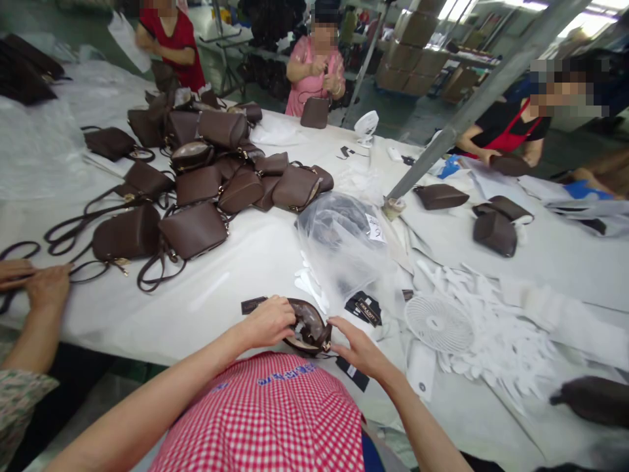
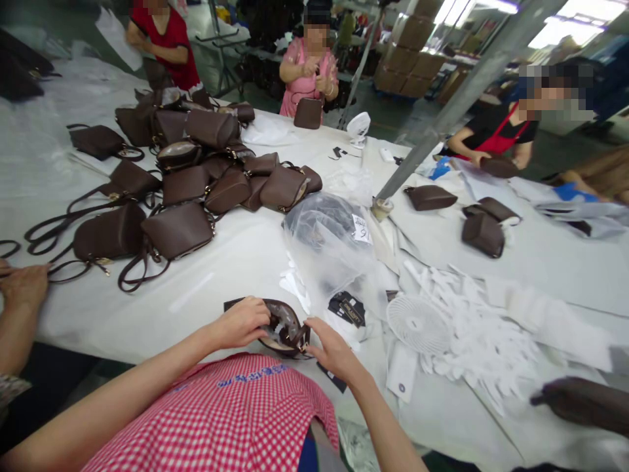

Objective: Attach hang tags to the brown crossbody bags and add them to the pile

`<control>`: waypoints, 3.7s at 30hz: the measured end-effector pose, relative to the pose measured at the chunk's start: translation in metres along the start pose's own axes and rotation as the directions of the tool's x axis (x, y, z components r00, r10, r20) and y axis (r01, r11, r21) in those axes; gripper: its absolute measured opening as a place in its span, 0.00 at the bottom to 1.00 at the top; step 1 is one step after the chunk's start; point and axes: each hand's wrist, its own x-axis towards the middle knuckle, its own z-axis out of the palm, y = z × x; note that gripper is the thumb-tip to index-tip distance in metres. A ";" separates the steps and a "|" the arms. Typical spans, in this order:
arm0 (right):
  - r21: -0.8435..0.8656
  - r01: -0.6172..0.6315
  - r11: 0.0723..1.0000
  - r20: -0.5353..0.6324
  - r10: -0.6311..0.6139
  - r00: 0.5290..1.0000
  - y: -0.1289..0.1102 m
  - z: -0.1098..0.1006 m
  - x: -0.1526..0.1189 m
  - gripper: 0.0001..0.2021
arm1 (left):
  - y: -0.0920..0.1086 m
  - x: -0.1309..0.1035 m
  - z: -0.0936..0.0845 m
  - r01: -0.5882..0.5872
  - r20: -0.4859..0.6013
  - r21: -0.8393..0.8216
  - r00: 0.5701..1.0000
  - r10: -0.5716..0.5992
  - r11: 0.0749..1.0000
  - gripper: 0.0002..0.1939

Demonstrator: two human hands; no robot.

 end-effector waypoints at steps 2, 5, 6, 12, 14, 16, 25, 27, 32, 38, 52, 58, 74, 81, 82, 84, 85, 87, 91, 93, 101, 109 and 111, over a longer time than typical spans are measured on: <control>0.037 0.003 0.999 -0.018 -0.003 1.000 -0.005 0.009 0.003 0.11 | 0.003 0.003 0.001 0.001 0.010 -0.002 1.000 -0.001 1.000 0.07; -0.001 -0.112 0.994 -0.018 0.112 0.994 -0.025 0.006 0.010 0.03 | 0.015 0.013 0.007 -0.023 0.015 -0.052 1.000 0.024 0.998 0.07; -0.012 -0.163 0.987 -0.037 0.163 0.986 -0.034 0.002 0.012 0.03 | 0.021 0.017 0.010 -0.030 0.011 -0.082 0.999 0.031 0.996 0.09; 0.281 -0.169 0.945 -0.050 0.190 0.981 -0.094 -0.014 0.013 0.15 | 0.035 0.033 0.036 0.020 -0.067 -0.265 0.997 -0.039 0.964 0.10; 0.342 -0.103 0.934 -0.074 0.136 0.988 -0.097 -0.009 0.014 0.19 | 0.029 0.034 0.043 0.073 -0.076 -0.300 0.992 -0.100 0.951 0.10; 0.304 -0.069 0.950 -0.149 0.119 0.982 -0.088 0.002 0.014 0.24 | 0.021 0.033 0.048 0.146 -0.057 -0.341 0.983 -0.176 0.929 0.10; -0.088 -0.013 0.996 -0.306 -0.014 0.952 -0.039 0.045 0.015 0.24 | 0.008 0.028 0.039 0.192 -0.081 -0.715 0.932 -0.352 0.673 0.07; -0.083 -0.004 0.997 -0.316 -0.023 0.948 -0.038 0.046 0.016 0.23 | 0.005 0.027 0.036 0.247 -0.042 -0.766 0.902 -0.430 0.593 0.05; 0.017 0.045 0.999 -0.350 -0.036 0.936 -0.031 0.045 0.010 0.20 | -0.003 0.022 0.035 0.290 0.140 -0.930 0.848 -0.510 0.227 0.04; -0.008 0.101 0.995 -0.458 -0.093 0.884 -0.026 0.048 0.011 0.11 | -0.014 0.017 0.030 0.271 -0.002 -0.837 0.867 -0.498 0.475 0.05; -0.074 -0.163 0.984 -0.556 0.095 0.825 -0.037 0.057 0.000 0.06 | -0.023 0.006 0.031 0.214 -0.200 -0.511 0.912 -0.357 0.833 0.07; -0.163 0.007 0.987 -0.440 -0.079 0.895 -0.048 0.055 0.002 0.11 | -0.024 0.014 0.047 0.494 -0.272 -0.134 0.815 -0.512 0.859 0.07; 0.347 -0.133 0.928 -0.536 0.313 0.784 -0.021 0.079 -0.002 0.18 | 0.024 -0.001 0.025 -0.128 -0.272 -0.033 0.955 0.114 0.991 0.13; 0.442 -0.158 0.883 -0.485 0.384 0.786 -0.014 0.087 -0.005 0.16 | 0.050 -0.004 0.033 -0.299 -0.075 -0.091 0.953 0.293 0.950 0.15; 0.449 -0.151 0.881 -0.484 0.382 0.788 -0.015 0.086 -0.004 0.16 | 0.051 -0.002 0.035 -0.318 -0.041 -0.106 0.948 0.315 0.942 0.14; 0.427 -0.154 0.891 -0.504 0.376 0.778 -0.017 0.085 -0.004 0.13 | 0.049 0.002 0.043 -0.306 -0.023 -0.116 0.952 0.305 0.945 0.12; 0.404 -0.158 0.901 -0.527 0.371 0.764 -0.019 0.084 -0.004 0.12 | 0.047 0.005 0.048 -0.279 -0.026 -0.116 0.960 0.277 0.953 0.13; 0.373 -0.149 0.916 -0.564 0.351 0.747 -0.024 0.081 -0.007 0.10 | 0.043 0.011 0.058 -0.192 -0.032 -0.135 0.981 0.189 0.972 0.17; 0.319 -0.069 0.945 -0.581 0.253 0.774 -0.037 0.078 -0.009 0.09 | 0.042 0.021 0.076 0.006 -0.047 -0.231 0.999 -0.017 0.973 0.18; 0.284 -0.037 0.958 -0.592 0.206 0.779 -0.043 0.077 -0.006 0.10 | 0.043 0.027 0.081 0.059 -0.063 -0.265 0.995 -0.078 0.962 0.15; 0.360 0.008 0.933 -0.531 0.198 0.824 -0.028 0.078 -0.013 0.28 | 0.047 0.038 0.080 0.202 -0.129 -0.371 0.955 -0.266 0.906 0.09; 0.239 0.005 0.971 -0.496 0.118 0.860 0.005 0.106 -0.002 0.25 | 0.045 0.029 0.070 0.249 -0.112 -0.378 0.944 -0.311 0.892 0.07; 0.248 0.007 0.969 -0.521 0.127 0.844 0.001 0.110 0.014 0.17 | 0.043 0.028 0.068 0.263 -0.108 -0.349 0.942 -0.317 0.900 0.07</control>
